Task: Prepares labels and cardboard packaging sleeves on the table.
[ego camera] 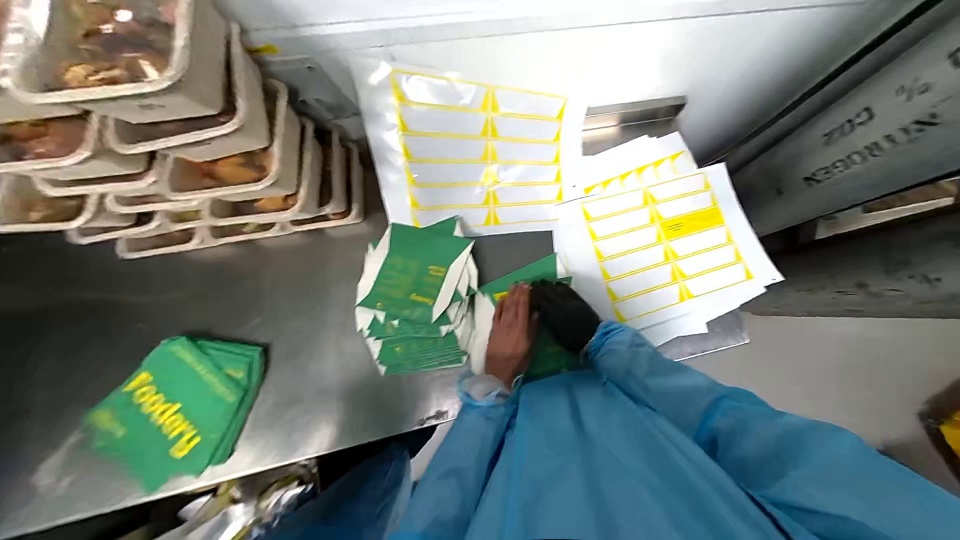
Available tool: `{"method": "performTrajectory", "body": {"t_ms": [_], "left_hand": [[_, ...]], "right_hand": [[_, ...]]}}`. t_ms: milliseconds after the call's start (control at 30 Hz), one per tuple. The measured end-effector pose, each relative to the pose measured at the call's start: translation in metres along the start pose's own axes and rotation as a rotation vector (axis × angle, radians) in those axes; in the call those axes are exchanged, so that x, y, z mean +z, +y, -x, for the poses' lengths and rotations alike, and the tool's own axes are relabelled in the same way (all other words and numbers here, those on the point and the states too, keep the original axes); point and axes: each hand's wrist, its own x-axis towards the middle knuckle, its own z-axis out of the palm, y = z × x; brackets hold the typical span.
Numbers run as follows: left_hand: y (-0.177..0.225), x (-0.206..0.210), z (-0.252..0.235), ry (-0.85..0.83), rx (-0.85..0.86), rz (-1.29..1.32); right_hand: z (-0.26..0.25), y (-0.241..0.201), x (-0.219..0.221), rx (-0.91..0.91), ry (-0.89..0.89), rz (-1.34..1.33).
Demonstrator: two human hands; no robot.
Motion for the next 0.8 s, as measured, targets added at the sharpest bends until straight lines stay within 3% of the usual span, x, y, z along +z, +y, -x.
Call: {"method": "performTrajectory", "body": {"t_ms": [67, 133, 200, 333, 467, 567, 600, 667, 733, 800], "left_hand": [[-0.011, 0.011, 0.015, -0.012, -0.039, -0.16], [-0.013, 0.011, 0.024, 0.037, -0.165, -0.226], [-0.005, -0.002, 0.04, 0.046, -0.177, -0.178], [0.019, -0.018, 0.058, -0.325, -0.003, -0.092], [0.042, -0.021, 0.067, -0.479, 0.097, -0.124], [0.052, -0.054, 0.064, -0.653, 0.139, -0.09], [0.054, -0.066, 0.069, -0.525, 0.176, -0.069], [0.047, -0.089, 0.085, -0.002, 0.248, 0.015], [0.029, -0.123, 0.101, 0.376, 0.166, 0.042], [-0.006, -0.155, 0.117, 0.639, 0.004, -0.109]], "right_hand": [[0.015, 0.011, 0.011, -0.021, -0.127, 0.095], [0.029, 0.023, 0.003, 0.04, -0.123, 0.157], [0.048, 0.028, -0.011, 0.068, -0.068, 0.176], [0.099, 0.061, -0.049, 0.125, 0.182, 0.143], [0.139, 0.11, -0.063, 0.279, 0.061, 0.134], [0.149, 0.119, -0.064, 0.32, -0.125, 0.172], [0.151, 0.115, -0.068, 0.337, -0.195, 0.19], [0.154, 0.113, -0.069, 0.339, -0.26, 0.248], [0.155, 0.116, -0.067, 0.319, -0.281, 0.266], [0.159, 0.118, -0.066, 0.278, -0.272, 0.262]]}}
